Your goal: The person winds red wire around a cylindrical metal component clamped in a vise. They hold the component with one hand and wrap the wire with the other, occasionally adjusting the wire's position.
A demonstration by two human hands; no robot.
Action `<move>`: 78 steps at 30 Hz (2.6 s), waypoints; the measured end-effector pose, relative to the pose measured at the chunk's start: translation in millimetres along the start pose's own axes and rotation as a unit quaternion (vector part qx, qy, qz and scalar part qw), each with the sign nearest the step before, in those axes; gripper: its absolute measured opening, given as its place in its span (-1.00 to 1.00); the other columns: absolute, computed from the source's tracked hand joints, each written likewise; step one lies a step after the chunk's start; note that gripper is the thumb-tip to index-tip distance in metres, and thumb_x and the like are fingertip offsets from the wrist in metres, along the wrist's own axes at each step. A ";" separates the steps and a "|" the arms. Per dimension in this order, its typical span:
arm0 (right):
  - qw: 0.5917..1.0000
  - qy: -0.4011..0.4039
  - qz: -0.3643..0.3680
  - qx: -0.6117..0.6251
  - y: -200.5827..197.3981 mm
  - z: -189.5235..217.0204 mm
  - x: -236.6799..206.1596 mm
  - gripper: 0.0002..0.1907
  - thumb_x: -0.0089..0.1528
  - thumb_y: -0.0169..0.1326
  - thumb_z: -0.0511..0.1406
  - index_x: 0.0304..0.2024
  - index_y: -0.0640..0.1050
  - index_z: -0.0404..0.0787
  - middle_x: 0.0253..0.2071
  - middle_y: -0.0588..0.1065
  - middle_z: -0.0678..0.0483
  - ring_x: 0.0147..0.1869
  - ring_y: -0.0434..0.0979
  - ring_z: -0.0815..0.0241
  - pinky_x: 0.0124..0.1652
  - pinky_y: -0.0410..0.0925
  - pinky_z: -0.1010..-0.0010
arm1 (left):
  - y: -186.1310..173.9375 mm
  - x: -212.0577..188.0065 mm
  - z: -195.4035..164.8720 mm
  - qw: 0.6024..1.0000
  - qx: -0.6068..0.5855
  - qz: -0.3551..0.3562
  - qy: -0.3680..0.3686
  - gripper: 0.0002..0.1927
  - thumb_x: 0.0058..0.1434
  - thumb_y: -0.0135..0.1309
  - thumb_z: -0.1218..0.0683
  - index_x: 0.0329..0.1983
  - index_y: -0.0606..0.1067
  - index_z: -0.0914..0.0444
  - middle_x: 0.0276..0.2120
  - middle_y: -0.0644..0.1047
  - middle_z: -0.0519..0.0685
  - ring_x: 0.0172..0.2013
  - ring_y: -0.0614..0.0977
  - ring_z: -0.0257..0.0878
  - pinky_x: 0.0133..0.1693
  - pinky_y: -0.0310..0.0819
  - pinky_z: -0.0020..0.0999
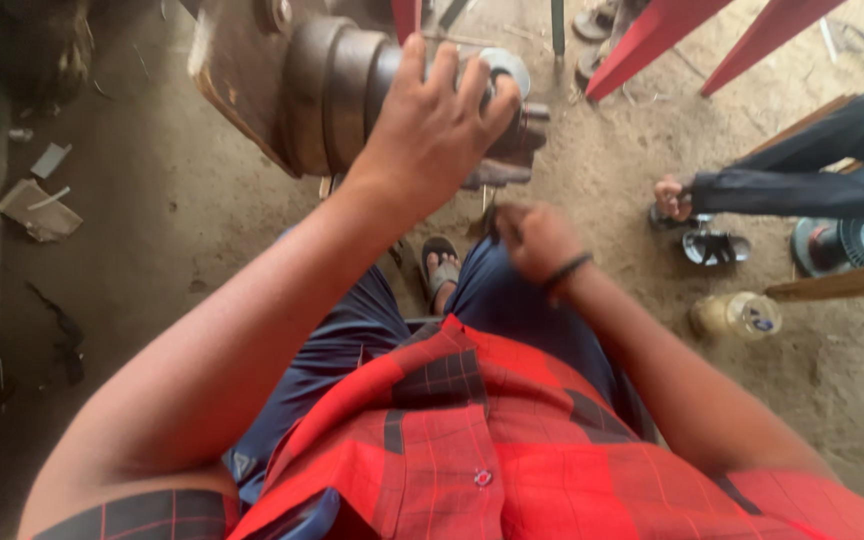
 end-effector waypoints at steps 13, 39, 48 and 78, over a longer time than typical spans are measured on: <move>0.945 -0.259 -0.158 -0.120 -151.9 45.3 46.2 -0.90 0.42 0.12 -0.34 -0.06 0.61 -0.23 -0.22 0.57 -0.07 -0.12 0.57 -0.08 -0.10 0.42 0.16 | -9.7 -7.1 1.0 0.999 -0.038 0.003 0.019 -0.56 0.23 0.06 0.05 0.19 0.41 0.20 -0.04 0.51 0.08 0.06 0.53 0.10 0.17 0.28 0.21; 0.947 -0.246 -0.150 -0.141 -143.1 14.0 72.5 -0.93 0.39 0.12 -0.40 -0.08 0.59 -0.25 -0.34 0.45 -0.09 -0.21 0.47 -0.15 -0.19 0.33 0.06 | -22.8 -11.1 30.1 0.997 -0.056 -0.019 0.050 -0.58 0.19 0.05 0.02 0.15 0.45 0.07 -0.15 0.55 -0.03 -0.06 0.58 0.03 0.15 0.31 0.12; 0.976 -0.195 0.082 0.050 -28.8 69.2 -11.3 -0.93 0.28 0.06 -0.34 -0.30 0.51 -0.21 -0.44 0.49 -0.13 -0.33 0.52 -0.18 -0.30 0.38 0.03 | -27.0 -12.2 48.5 0.999 -0.038 -0.002 0.008 -0.63 0.25 0.07 0.02 0.15 0.45 0.01 -0.17 0.55 -0.04 -0.07 0.59 0.00 0.17 0.30 0.10; 0.968 -0.112 0.042 -0.222 -20.9 18.2 46.5 -0.83 0.21 -0.01 -0.34 -0.34 0.61 -0.19 -0.44 0.54 -0.18 -0.37 0.57 -0.20 -0.38 0.41 0.01 | -32.0 -4.6 49.3 0.997 -0.074 0.031 0.016 -0.58 0.20 0.08 -0.07 0.15 0.45 -0.03 -0.13 0.56 -0.03 -0.05 0.58 0.01 0.18 0.26 0.10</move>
Point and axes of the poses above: each hand's wrist, its own x-axis towards the middle knuckle, its own y-axis out of the palm, z = x × y, the point moved 1 cm from there along x, towards the middle knuckle
